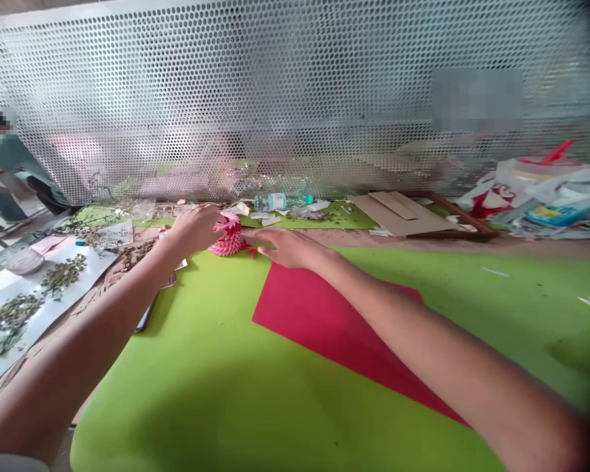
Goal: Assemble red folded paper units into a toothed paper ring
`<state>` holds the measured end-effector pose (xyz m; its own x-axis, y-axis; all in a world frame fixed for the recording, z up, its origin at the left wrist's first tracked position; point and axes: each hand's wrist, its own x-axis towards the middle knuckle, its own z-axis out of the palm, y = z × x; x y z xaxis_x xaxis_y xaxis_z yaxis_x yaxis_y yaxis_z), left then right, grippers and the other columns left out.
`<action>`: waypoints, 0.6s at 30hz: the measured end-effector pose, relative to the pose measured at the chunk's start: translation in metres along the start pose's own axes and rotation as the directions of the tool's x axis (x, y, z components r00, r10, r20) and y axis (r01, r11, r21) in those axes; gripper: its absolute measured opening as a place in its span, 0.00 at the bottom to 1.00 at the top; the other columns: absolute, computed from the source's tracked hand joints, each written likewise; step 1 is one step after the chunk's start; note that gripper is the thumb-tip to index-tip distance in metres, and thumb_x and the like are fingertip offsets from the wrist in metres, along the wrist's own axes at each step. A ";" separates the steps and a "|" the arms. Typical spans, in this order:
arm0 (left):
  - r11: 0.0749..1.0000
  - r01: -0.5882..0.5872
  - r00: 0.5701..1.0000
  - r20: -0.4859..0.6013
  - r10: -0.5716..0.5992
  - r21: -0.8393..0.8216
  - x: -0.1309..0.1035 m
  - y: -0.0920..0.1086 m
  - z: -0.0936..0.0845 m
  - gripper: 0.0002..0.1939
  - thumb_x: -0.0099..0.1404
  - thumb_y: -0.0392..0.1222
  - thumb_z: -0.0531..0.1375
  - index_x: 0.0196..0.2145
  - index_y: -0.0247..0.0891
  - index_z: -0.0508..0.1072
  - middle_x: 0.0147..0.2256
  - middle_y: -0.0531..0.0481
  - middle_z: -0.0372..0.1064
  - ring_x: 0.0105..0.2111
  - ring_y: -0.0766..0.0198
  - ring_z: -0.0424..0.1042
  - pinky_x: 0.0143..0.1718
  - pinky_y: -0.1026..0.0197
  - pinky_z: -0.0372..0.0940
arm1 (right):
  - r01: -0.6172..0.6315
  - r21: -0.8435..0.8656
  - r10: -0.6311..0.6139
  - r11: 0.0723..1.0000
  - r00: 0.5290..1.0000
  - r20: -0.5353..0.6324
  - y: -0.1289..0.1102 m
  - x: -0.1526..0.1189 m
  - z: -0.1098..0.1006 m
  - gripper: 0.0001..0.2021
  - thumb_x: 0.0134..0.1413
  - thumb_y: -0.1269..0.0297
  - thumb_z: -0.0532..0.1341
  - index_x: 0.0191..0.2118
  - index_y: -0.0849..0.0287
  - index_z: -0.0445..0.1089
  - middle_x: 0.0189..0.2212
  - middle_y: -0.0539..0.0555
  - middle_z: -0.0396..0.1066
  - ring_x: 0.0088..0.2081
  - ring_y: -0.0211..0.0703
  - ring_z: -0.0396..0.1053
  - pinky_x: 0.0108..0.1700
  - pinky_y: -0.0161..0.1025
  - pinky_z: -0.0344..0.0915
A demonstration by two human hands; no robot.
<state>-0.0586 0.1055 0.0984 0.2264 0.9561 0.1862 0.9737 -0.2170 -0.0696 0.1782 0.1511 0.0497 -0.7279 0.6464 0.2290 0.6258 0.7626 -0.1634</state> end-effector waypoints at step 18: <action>0.988 -0.026 0.997 0.064 0.036 -0.152 -0.095 -0.006 -0.004 0.14 0.66 0.52 0.59 0.43 0.43 0.77 0.44 0.48 0.77 0.45 0.53 0.74 0.46 0.55 0.66 | 0.338 -0.103 -0.350 0.935 0.928 -0.126 -0.020 0.066 0.001 0.12 0.60 0.66 0.61 0.47 0.62 0.76 0.47 0.61 0.76 0.49 0.54 0.69 0.53 0.49 0.64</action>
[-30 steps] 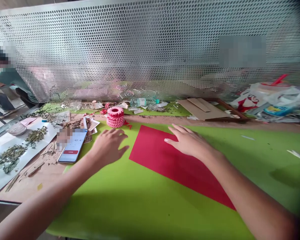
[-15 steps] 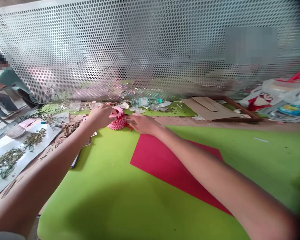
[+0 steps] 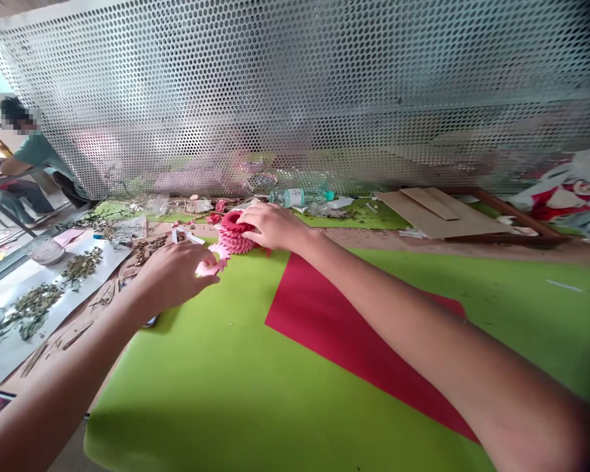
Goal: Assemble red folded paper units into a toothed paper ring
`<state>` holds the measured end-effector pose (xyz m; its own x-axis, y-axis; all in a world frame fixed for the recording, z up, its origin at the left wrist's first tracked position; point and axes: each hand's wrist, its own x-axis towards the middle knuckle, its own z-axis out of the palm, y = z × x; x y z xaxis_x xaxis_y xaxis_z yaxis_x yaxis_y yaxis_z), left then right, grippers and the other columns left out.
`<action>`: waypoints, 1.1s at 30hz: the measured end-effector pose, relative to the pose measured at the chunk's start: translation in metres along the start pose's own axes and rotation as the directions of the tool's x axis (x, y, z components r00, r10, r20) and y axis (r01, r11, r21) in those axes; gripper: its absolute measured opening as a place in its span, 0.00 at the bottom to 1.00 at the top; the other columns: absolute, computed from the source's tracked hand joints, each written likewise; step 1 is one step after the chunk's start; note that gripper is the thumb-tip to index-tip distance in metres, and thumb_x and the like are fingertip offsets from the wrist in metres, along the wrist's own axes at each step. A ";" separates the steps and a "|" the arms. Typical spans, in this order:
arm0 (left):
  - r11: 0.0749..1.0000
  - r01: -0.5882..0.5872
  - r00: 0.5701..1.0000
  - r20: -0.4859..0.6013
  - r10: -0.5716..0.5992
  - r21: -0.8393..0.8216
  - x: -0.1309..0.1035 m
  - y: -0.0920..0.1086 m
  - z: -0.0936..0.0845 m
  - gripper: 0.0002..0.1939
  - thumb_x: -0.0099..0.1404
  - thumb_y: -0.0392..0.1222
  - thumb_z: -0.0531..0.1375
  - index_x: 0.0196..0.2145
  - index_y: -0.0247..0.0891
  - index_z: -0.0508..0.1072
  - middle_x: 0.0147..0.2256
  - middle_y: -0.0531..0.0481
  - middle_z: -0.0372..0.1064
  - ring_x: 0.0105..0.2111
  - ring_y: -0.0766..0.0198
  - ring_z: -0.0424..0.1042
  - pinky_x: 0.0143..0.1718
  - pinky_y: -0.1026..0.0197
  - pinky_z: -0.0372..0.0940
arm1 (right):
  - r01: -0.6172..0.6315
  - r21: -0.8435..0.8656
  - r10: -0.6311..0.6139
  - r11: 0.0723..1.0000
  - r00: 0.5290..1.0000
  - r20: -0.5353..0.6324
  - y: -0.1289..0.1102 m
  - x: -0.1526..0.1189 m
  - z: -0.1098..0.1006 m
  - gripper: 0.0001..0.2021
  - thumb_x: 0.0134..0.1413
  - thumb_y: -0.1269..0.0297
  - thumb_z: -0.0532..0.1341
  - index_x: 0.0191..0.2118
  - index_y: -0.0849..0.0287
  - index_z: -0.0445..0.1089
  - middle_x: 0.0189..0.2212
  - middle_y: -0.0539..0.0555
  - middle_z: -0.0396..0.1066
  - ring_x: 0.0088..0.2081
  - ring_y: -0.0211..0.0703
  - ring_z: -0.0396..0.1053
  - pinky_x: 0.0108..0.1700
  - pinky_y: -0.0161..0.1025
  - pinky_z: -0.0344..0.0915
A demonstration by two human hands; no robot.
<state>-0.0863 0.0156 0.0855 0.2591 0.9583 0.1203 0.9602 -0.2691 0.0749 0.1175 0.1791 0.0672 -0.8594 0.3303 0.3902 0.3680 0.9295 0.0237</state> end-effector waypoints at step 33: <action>0.999 0.046 0.993 -0.112 -0.045 0.007 0.123 -0.004 0.024 0.20 0.67 0.56 0.54 0.43 0.40 0.77 0.53 0.43 0.69 0.56 0.49 0.64 0.58 0.46 0.56 | 0.352 -0.338 -0.376 0.873 0.927 -0.004 -0.081 -0.079 0.026 0.12 0.68 0.75 0.51 0.45 0.63 0.72 0.39 0.57 0.77 0.43 0.47 0.72 0.46 0.44 0.66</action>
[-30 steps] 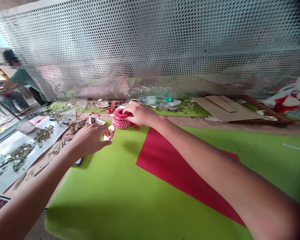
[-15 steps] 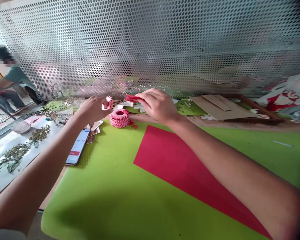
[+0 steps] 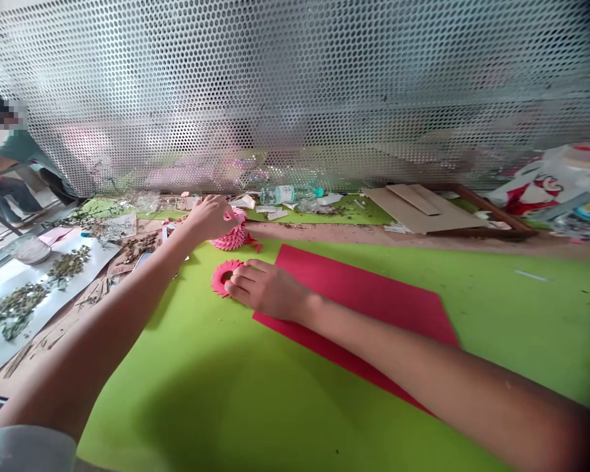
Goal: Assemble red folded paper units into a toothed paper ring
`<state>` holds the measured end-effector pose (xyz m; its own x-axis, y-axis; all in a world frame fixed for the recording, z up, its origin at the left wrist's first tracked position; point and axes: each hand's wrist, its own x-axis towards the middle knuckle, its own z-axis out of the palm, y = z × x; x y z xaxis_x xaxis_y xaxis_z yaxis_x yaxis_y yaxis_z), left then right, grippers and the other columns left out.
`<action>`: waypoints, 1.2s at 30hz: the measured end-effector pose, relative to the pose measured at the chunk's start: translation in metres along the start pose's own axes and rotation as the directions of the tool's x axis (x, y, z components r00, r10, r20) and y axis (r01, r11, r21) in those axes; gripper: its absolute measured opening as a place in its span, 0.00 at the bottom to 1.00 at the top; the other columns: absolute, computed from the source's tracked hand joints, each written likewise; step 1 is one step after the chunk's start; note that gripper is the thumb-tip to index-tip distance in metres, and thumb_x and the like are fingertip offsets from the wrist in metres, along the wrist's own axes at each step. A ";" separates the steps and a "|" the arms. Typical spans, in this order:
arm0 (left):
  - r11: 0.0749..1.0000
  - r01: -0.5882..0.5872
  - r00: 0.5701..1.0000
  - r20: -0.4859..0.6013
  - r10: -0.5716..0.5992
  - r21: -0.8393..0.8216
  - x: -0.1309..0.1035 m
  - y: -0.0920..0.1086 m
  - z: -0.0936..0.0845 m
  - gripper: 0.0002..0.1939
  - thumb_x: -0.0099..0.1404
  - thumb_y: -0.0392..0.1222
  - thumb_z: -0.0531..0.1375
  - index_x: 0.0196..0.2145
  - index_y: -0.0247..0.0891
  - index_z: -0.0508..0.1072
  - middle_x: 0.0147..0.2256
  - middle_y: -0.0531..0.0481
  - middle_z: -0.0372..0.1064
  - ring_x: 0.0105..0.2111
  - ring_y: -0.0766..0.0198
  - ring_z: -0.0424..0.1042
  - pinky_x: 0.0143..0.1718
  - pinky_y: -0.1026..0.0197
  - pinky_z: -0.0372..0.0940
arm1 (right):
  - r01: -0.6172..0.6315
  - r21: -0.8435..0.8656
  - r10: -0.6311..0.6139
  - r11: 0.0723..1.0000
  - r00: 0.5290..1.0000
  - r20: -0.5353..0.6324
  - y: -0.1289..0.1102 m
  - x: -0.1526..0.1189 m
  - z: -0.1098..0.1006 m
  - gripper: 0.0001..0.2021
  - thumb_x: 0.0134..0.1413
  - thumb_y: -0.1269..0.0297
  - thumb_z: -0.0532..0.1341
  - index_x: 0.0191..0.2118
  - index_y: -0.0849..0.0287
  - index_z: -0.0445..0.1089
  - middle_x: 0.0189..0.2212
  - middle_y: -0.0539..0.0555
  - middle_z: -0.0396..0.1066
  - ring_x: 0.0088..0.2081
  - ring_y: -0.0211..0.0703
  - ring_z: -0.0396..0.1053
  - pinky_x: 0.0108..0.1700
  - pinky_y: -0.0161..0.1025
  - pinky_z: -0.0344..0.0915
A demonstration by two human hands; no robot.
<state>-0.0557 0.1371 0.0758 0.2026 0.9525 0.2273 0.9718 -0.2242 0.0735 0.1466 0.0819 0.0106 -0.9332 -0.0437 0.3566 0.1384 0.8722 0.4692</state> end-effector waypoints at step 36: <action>0.956 -0.244 0.965 0.058 0.256 -0.161 -0.123 0.024 0.024 0.10 0.67 0.42 0.57 0.45 0.37 0.73 0.43 0.45 0.74 0.41 0.53 0.74 0.40 0.54 0.68 | -0.739 0.597 0.784 0.313 0.556 0.277 0.044 -0.048 -0.019 0.08 0.65 0.61 0.55 0.42 0.57 0.68 0.30 0.52 0.73 0.30 0.43 0.71 0.33 0.37 0.65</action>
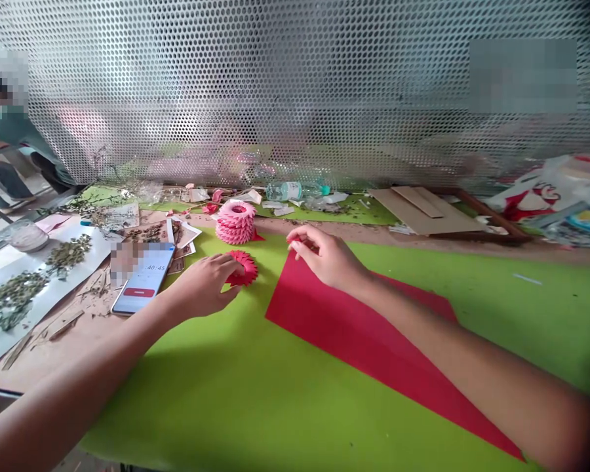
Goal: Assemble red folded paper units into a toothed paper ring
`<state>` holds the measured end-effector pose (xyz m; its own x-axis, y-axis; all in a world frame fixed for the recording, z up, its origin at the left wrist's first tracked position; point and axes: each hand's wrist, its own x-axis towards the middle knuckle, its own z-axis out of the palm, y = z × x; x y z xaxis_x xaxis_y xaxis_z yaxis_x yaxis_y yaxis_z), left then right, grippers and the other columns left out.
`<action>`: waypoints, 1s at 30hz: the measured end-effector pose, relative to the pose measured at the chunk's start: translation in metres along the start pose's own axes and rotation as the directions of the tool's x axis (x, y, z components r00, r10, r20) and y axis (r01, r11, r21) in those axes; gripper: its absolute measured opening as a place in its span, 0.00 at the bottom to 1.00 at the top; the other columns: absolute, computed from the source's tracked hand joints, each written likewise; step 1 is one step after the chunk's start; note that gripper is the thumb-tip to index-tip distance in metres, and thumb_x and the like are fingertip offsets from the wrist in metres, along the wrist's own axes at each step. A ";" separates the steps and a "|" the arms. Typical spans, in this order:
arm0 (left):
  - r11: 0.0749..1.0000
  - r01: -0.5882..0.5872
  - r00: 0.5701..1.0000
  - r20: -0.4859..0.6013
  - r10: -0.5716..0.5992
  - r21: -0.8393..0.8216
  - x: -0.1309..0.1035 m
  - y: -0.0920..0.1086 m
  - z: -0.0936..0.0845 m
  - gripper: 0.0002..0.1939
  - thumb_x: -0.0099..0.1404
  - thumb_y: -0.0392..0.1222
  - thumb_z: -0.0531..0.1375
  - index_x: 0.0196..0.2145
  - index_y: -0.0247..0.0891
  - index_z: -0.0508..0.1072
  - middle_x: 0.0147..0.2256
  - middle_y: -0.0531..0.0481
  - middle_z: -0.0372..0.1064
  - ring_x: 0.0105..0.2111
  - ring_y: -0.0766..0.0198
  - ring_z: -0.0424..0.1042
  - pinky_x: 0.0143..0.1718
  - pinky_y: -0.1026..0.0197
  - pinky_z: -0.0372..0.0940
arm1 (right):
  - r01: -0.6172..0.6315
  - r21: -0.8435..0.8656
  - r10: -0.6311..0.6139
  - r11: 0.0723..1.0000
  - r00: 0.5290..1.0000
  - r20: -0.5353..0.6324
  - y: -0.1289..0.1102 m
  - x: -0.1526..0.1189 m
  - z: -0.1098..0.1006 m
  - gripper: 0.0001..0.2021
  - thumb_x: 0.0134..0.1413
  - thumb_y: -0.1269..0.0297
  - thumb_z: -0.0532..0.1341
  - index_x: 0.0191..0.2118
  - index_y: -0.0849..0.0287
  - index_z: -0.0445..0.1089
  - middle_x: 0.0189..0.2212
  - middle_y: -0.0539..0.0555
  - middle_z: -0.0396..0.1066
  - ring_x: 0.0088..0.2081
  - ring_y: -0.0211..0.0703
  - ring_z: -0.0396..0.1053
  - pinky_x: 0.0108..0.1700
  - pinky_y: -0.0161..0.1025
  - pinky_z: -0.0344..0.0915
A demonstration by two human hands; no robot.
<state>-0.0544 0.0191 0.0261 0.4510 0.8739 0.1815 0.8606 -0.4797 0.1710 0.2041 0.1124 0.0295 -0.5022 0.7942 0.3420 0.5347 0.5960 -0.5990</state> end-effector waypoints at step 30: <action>0.451 0.279 0.911 0.086 -0.402 -0.848 0.003 0.056 0.018 0.18 0.65 0.55 0.60 0.33 0.35 0.78 0.29 0.48 0.77 0.27 0.65 0.69 0.29 0.66 0.61 | -0.098 0.405 0.089 0.909 0.995 0.041 -0.048 -0.064 0.031 0.12 0.64 0.59 0.58 0.31 0.58 0.72 0.26 0.51 0.66 0.28 0.40 0.63 0.30 0.36 0.60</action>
<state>-0.0007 -0.0040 0.0185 0.0850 0.9963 0.0136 0.3138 -0.0398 0.9487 0.1892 0.0287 0.0137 -0.4801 0.8387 0.2571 0.2601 0.4160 -0.8714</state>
